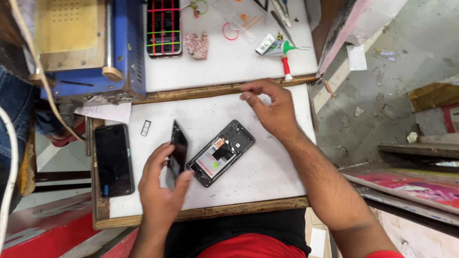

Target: The person applies adhesive to the internal frame of a disassembled smartphone, then places the back cover onto the chassis and secures it with rubber bands. The person handles the phone, adhesive tube, and rubber bands throughout the process.

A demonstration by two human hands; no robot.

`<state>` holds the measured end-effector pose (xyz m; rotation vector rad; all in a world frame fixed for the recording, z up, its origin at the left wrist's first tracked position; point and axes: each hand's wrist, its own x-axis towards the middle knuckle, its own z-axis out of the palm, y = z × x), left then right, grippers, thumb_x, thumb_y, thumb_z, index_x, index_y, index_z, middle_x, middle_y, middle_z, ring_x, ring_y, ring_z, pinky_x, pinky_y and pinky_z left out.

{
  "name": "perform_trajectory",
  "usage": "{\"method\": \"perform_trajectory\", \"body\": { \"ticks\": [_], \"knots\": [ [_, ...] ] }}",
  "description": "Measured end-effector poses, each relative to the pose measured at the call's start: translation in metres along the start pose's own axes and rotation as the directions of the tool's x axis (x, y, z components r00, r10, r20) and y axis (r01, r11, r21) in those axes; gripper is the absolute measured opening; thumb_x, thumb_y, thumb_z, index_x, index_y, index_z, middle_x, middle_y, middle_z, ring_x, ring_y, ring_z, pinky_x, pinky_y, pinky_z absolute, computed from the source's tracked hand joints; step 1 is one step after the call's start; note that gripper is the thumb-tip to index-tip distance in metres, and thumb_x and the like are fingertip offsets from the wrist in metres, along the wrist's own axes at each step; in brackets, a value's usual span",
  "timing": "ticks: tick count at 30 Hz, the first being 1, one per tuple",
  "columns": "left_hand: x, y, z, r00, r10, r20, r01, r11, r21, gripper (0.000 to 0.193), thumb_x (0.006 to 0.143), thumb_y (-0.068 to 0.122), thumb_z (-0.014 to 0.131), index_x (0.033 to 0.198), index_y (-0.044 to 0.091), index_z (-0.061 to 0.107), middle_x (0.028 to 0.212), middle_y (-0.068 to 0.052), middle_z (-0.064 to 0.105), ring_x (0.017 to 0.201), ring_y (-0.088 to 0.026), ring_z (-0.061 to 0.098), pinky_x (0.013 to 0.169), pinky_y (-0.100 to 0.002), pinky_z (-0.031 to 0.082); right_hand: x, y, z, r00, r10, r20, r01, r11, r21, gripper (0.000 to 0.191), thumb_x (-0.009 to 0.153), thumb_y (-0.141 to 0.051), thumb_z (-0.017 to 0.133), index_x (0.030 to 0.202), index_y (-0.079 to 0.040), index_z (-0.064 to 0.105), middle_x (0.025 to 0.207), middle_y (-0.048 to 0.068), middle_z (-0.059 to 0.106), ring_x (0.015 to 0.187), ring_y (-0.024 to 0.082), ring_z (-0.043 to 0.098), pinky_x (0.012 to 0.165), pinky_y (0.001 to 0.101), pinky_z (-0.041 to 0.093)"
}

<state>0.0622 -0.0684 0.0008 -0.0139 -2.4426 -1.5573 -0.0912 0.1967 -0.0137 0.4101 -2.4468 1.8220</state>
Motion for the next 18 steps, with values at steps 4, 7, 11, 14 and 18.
{"method": "perform_trajectory", "body": {
  "ticks": [4, 7, 11, 14, 18],
  "knots": [
    [-0.004, -0.014, -0.01, 0.981, -0.181, 0.069, 0.186, 0.781, -0.596, 0.079, 0.096, 0.059, 0.066, 0.142, -0.003, 0.048, 0.138, -0.024, 0.063, 0.121, -0.03, 0.066, 0.099, -0.044, 0.059, -0.001, -0.025, -0.012, 0.885, -0.182, 0.429, 0.346, 0.873, -0.344, 0.068, 0.081, -0.024, 0.089, 0.142, -0.017, 0.06, 0.152, 0.016, 0.057, 0.146, 0.037, 0.04, 0.12, 0.0535, 0.034],
    [-0.008, -0.021, -0.014, 0.985, -0.158, 0.063, 0.167, 0.826, -0.538, 0.079, 0.098, 0.061, 0.06, 0.139, -0.005, 0.046, 0.137, -0.026, 0.062, 0.119, -0.03, 0.066, 0.097, -0.045, 0.059, -0.01, -0.046, -0.001, 0.739, 0.051, 0.671, 0.418, 0.747, -0.517, 0.112, 0.059, -0.042, 0.096, 0.153, -0.03, 0.036, 0.164, 0.018, 0.02, 0.151, 0.045, 0.007, 0.118, 0.0651, 0.014],
    [-0.011, -0.024, -0.012, 0.985, -0.15, 0.086, 0.173, 0.823, -0.541, 0.075, 0.099, 0.057, 0.06, 0.14, -0.004, 0.047, 0.137, -0.026, 0.062, 0.121, -0.03, 0.065, 0.099, -0.045, 0.058, -0.02, -0.056, 0.021, 0.668, 0.128, 0.733, 0.432, 0.735, -0.522, 0.122, 0.056, -0.042, 0.097, 0.156, -0.037, 0.028, 0.168, 0.015, 0.01, 0.154, 0.045, 0.003, 0.12, 0.0679, 0.013],
    [-0.012, -0.026, -0.007, 0.987, -0.127, 0.098, 0.16, 0.833, -0.529, 0.072, 0.099, 0.052, 0.062, 0.141, -0.004, 0.047, 0.138, -0.026, 0.062, 0.124, -0.029, 0.064, 0.101, -0.045, 0.056, -0.02, -0.052, 0.029, 0.692, 0.076, 0.718, 0.445, 0.738, -0.507, 0.118, 0.058, -0.043, 0.097, 0.155, -0.036, 0.029, 0.167, 0.016, 0.011, 0.153, 0.046, 0.003, 0.119, 0.0695, 0.014],
    [-0.013, -0.026, -0.003, 0.989, -0.06, 0.138, 0.121, 0.862, -0.493, 0.064, 0.1, 0.041, 0.066, 0.142, -0.003, 0.048, 0.144, -0.024, 0.059, 0.13, -0.029, 0.06, 0.109, -0.043, 0.051, -0.018, -0.046, 0.031, 0.711, 0.119, 0.694, 0.414, 0.727, -0.548, 0.118, 0.061, -0.043, 0.096, 0.156, -0.036, 0.027, 0.167, 0.016, 0.009, 0.153, 0.046, 0.0, 0.118, 0.0701, 0.013]
  ]
}}
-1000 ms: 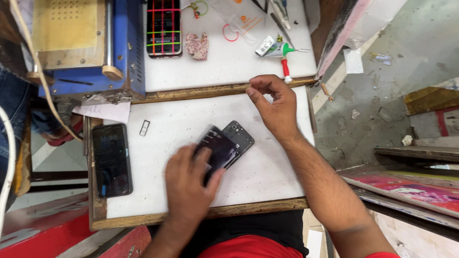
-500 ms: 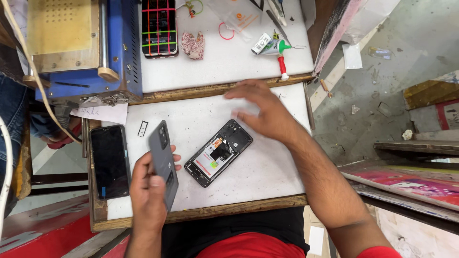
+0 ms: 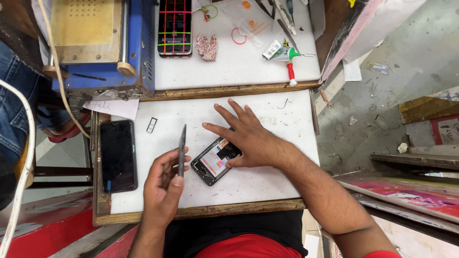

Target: The person applies adhesive to the internal frame of a disassembled smartphone, then places the back cover onto the chassis and secures it with rubber bands. The person handles the phone, adhesive tube, and rubber bands throughout the process.

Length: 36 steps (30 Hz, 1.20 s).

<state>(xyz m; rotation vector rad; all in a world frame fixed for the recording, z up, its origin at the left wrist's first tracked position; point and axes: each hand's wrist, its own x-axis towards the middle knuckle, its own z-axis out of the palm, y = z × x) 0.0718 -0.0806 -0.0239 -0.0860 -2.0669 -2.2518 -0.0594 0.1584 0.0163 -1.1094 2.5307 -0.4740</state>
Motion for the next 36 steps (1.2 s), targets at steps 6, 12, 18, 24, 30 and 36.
{"method": "perform_trajectory", "body": {
  "ticks": [6, 12, 18, 24, 30, 36],
  "knots": [
    [0.002, 0.014, 0.009, 0.996, 0.077, 0.036, -0.085, 0.927, 0.365, 0.056, 0.09, 0.027, 0.075, 0.136, 0.002, 0.056, 0.147, -0.021, 0.057, 0.137, -0.031, 0.057, 0.112, -0.044, 0.048, 0.002, -0.002, 0.001, 0.994, 0.102, 0.027, -0.102, 0.995, -0.009, 0.124, 0.057, -0.05, 0.097, 0.156, -0.036, 0.023, 0.167, 0.017, 0.01, 0.152, 0.046, -0.001, 0.118, 0.0708, 0.011],
    [0.006, 0.027, 0.032, 0.974, 0.221, 0.049, -0.194, 0.704, 0.683, 0.06, 0.077, 0.025, 0.086, 0.126, 0.003, 0.062, 0.142, -0.024, 0.056, 0.129, -0.039, 0.058, 0.105, -0.047, 0.051, 0.006, 0.001, 0.003, 0.979, 0.192, 0.066, -0.193, 0.981, 0.009, 0.134, 0.052, -0.048, 0.1, 0.16, -0.039, 0.021, 0.171, 0.017, 0.009, 0.152, 0.046, -0.002, 0.12, 0.0686, 0.009],
    [-0.005, 0.014, 0.067, 0.926, 0.32, 0.202, -0.332, 0.43, 0.839, 0.057, 0.074, 0.029, 0.089, 0.12, 0.005, 0.065, 0.135, -0.026, 0.054, 0.127, -0.043, 0.054, 0.104, -0.058, 0.045, 0.003, 0.019, 0.01, 0.995, -0.001, -0.102, 0.008, 0.998, 0.064, 0.1, 0.073, -0.032, 0.089, 0.156, -0.03, 0.034, 0.165, 0.02, 0.024, 0.152, 0.047, 0.011, 0.121, 0.0654, 0.014],
    [-0.015, -0.005, 0.094, 0.927, 0.247, 0.281, -0.353, 0.332, 0.875, 0.049, 0.08, 0.034, 0.084, 0.119, 0.009, 0.069, 0.133, -0.024, 0.055, 0.128, -0.041, 0.052, 0.107, -0.062, 0.039, -0.01, 0.047, -0.007, 0.914, 0.082, -0.398, 0.115, 0.887, 0.447, 0.043, 0.1, -0.023, 0.067, 0.142, -0.017, 0.06, 0.145, 0.012, 0.063, 0.141, 0.031, 0.054, 0.119, 0.0461, 0.041],
    [0.007, -0.015, 0.095, 0.957, 0.185, 0.225, -0.268, 0.254, 0.929, 0.049, 0.081, 0.037, 0.082, 0.12, 0.01, 0.071, 0.134, -0.024, 0.056, 0.13, -0.04, 0.051, 0.108, -0.063, 0.037, -0.007, 0.047, -0.008, 0.84, 0.21, -0.501, 0.107, 0.84, 0.532, 0.032, 0.101, -0.022, 0.066, 0.132, -0.015, 0.068, 0.132, 0.008, 0.072, 0.13, 0.025, 0.065, 0.112, 0.0412, 0.05],
    [0.022, -0.017, 0.091, 0.966, 0.172, 0.194, -0.235, 0.261, 0.936, 0.054, 0.078, 0.039, 0.083, 0.12, 0.007, 0.07, 0.136, -0.024, 0.058, 0.13, -0.04, 0.053, 0.107, -0.061, 0.039, -0.004, 0.047, -0.004, 0.854, 0.23, -0.467, 0.07, 0.839, 0.54, 0.032, 0.099, -0.022, 0.067, 0.13, -0.015, 0.068, 0.131, 0.008, 0.072, 0.131, 0.025, 0.061, 0.11, 0.0419, 0.048]
  ]
}}
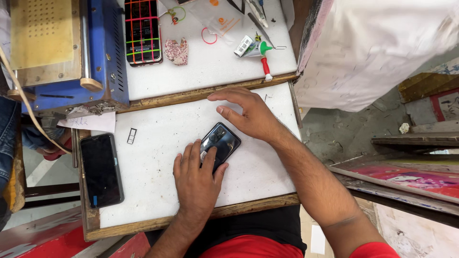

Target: The person applies adhesive to the internal frame of a disassembled smartphone, then places the back cover onto the chassis and secures it with rubber bands. The person handles the phone, adhesive tube, and rubber bands throughout the process.

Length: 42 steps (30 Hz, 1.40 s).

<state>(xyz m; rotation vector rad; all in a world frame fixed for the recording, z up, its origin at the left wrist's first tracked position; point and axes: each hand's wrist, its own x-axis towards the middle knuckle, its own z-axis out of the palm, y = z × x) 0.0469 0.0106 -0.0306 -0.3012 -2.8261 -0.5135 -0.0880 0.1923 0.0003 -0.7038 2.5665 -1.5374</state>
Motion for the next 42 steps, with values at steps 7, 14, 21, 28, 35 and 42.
{"method": "perform_trajectory", "body": {
  "ticks": [7, 14, 21, 28, 35, 42],
  "knots": [
    [0.004, -0.006, 0.003, 1.0, 0.022, 0.019, -0.021, 0.999, -0.028, 0.06, 0.078, 0.04, 0.084, 0.123, 0.004, 0.067, 0.134, -0.027, 0.061, 0.128, -0.04, 0.056, 0.105, -0.059, 0.043, -0.002, 0.001, -0.001, 0.999, -0.026, 0.044, 0.036, 0.97, -0.241, 0.03, 0.096, -0.023, 0.069, 0.124, -0.016, 0.073, 0.122, 0.007, 0.073, 0.12, 0.028, 0.062, 0.104, 0.0417, 0.049],
    [0.007, -0.006, 0.002, 0.999, 0.014, 0.051, -0.013, 1.0, -0.017, 0.062, 0.08, 0.042, 0.082, 0.124, 0.002, 0.066, 0.132, -0.028, 0.062, 0.129, -0.04, 0.056, 0.105, -0.059, 0.044, -0.004, -0.007, -0.003, 0.979, 0.15, 0.139, -0.076, 0.896, -0.437, 0.023, 0.092, -0.028, 0.072, 0.111, -0.016, 0.078, 0.102, 0.004, 0.077, 0.101, 0.024, 0.065, 0.092, 0.0406, 0.053],
    [0.01, -0.004, -0.001, 0.996, 0.013, 0.086, -0.011, 1.0, -0.025, 0.065, 0.079, 0.042, 0.082, 0.126, 0.001, 0.065, 0.132, -0.029, 0.062, 0.128, -0.04, 0.056, 0.104, -0.057, 0.044, -0.005, -0.008, -0.002, 0.954, 0.185, 0.236, -0.058, 0.886, -0.459, 0.029, 0.086, -0.028, 0.077, 0.113, -0.017, 0.077, 0.098, 0.004, 0.077, 0.097, 0.022, 0.068, 0.085, 0.0388, 0.055],
    [0.013, -0.005, 0.0, 0.992, 0.023, 0.122, -0.023, 1.0, -0.003, 0.067, 0.08, 0.045, 0.081, 0.127, 0.0, 0.064, 0.131, -0.03, 0.062, 0.127, -0.042, 0.056, 0.105, -0.056, 0.045, -0.005, -0.008, -0.002, 0.946, 0.231, 0.226, -0.104, 0.88, -0.463, 0.031, 0.084, -0.03, 0.081, 0.112, -0.018, 0.076, 0.094, 0.002, 0.076, 0.095, 0.021, 0.068, 0.084, 0.0383, 0.055],
    [0.013, -0.001, 0.001, 0.988, 0.023, 0.152, -0.029, 0.999, 0.032, 0.058, 0.085, 0.044, 0.075, 0.124, 0.002, 0.068, 0.131, -0.031, 0.061, 0.127, -0.042, 0.056, 0.102, -0.054, 0.048, -0.004, -0.015, 0.0, 0.935, 0.227, 0.274, -0.045, 0.838, -0.544, 0.045, 0.075, -0.034, 0.085, 0.116, -0.022, 0.073, 0.098, 0.0, 0.075, 0.101, 0.022, 0.067, 0.089, 0.0397, 0.051],
    [0.023, -0.001, -0.002, 0.994, -0.025, 0.103, 0.025, 1.0, 0.003, 0.043, 0.089, 0.029, 0.075, 0.123, 0.004, 0.068, 0.122, -0.02, 0.068, 0.115, -0.035, 0.063, 0.092, -0.045, 0.055, -0.005, -0.021, 0.001, 0.931, 0.239, 0.276, -0.02, 0.788, -0.616, 0.047, 0.076, -0.036, 0.085, 0.119, -0.023, 0.072, 0.104, 0.001, 0.073, 0.105, 0.025, 0.065, 0.09, 0.0416, 0.051]
  ]
}}
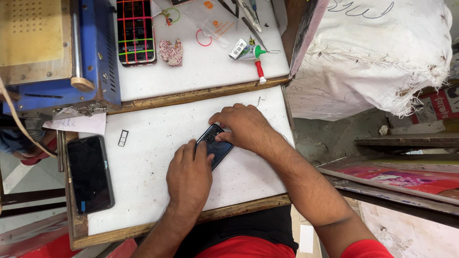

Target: The person applies adhesive to the internal frame of a disassembled smartphone, then places the back cover onto the chassis and secures it with rubber bands. The person handles the phone, adhesive tube, and rubber bands throughout the process.

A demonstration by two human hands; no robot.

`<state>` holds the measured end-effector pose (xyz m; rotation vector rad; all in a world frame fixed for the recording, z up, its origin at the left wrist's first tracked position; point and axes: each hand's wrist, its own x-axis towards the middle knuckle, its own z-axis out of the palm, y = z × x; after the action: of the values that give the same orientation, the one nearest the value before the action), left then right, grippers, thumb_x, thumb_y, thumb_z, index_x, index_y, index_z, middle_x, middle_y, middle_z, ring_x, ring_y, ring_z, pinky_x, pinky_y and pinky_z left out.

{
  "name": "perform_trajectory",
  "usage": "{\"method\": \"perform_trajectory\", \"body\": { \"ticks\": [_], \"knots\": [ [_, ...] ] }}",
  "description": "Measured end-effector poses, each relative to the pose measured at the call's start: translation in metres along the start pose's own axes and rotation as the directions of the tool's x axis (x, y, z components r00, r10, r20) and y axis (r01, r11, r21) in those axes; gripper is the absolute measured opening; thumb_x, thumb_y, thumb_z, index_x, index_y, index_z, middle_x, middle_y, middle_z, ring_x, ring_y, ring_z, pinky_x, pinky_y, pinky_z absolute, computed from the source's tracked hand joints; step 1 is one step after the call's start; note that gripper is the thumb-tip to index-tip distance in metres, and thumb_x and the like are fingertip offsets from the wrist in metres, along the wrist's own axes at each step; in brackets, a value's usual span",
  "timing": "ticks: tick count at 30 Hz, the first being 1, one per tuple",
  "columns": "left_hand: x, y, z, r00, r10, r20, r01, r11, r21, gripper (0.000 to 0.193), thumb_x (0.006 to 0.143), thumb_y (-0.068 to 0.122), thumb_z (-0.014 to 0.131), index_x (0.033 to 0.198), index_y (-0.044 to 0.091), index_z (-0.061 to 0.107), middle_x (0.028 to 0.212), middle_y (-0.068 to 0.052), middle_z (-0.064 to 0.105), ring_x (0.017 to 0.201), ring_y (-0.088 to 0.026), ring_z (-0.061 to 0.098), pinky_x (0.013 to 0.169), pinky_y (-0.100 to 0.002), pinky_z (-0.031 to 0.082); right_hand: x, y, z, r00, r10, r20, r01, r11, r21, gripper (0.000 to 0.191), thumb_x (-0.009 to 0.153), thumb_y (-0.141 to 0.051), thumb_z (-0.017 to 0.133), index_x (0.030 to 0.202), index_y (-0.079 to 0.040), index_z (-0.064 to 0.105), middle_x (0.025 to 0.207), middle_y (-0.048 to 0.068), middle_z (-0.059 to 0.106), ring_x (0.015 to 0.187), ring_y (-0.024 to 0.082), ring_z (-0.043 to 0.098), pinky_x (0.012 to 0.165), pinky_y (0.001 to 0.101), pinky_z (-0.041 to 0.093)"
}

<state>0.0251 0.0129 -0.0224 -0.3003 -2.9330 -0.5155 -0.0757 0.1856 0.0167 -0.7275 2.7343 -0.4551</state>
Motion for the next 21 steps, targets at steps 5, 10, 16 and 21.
{"method": "perform_trajectory", "body": {
  "ticks": [5, 10, 16, 21],
  "knots": [
    [0.03, -0.003, -0.012, 0.977, -0.123, 0.171, 0.141, 0.985, -0.099, 0.055, 0.083, 0.026, 0.081, 0.128, 0.002, 0.061, 0.105, -0.017, 0.068, 0.1, -0.032, 0.063, 0.085, -0.044, 0.055, 0.001, 0.002, -0.001, 0.999, -0.027, -0.031, 0.027, 1.0, 0.0, 0.055, 0.074, -0.034, 0.086, 0.124, -0.021, 0.07, 0.104, 0.002, 0.073, 0.104, 0.025, 0.065, 0.09, 0.0421, 0.051],
    [0.057, -0.013, -0.031, 0.927, -0.107, 0.359, 0.211, 0.941, -0.266, 0.055, 0.078, 0.029, 0.086, 0.122, 0.006, 0.063, 0.094, -0.013, 0.071, 0.095, -0.026, 0.068, 0.083, -0.041, 0.053, 0.0, 0.015, -0.006, 0.995, -0.071, -0.069, 0.079, 0.989, 0.122, 0.055, 0.066, -0.033, 0.089, 0.117, -0.02, 0.072, 0.105, 0.0, 0.075, 0.104, 0.023, 0.065, 0.091, 0.0392, 0.052],
    [0.062, -0.018, -0.051, 0.822, -0.126, 0.555, 0.429, 0.778, -0.458, 0.024, 0.084, 0.024, 0.081, 0.1, 0.011, 0.069, 0.083, -0.007, 0.074, 0.074, -0.018, 0.074, 0.067, -0.036, 0.061, 0.004, 0.037, 0.001, 0.98, -0.172, 0.104, 0.069, 0.776, 0.627, 0.033, 0.085, -0.022, 0.079, 0.113, -0.009, 0.071, 0.092, 0.001, 0.078, 0.087, 0.014, 0.07, 0.079, 0.0323, 0.055],
    [0.063, -0.023, -0.066, 0.951, -0.012, 0.309, 0.215, 0.745, -0.632, 0.027, 0.08, 0.021, 0.082, 0.098, 0.007, 0.07, 0.088, -0.004, 0.078, 0.078, -0.015, 0.076, 0.07, -0.032, 0.061, 0.006, 0.045, 0.031, 0.966, -0.241, -0.098, 0.189, 0.39, 0.901, 0.031, 0.102, -0.029, 0.068, 0.112, 0.001, 0.069, 0.095, 0.002, 0.073, 0.088, 0.008, 0.067, 0.08, 0.0254, 0.057]
  ]
}}
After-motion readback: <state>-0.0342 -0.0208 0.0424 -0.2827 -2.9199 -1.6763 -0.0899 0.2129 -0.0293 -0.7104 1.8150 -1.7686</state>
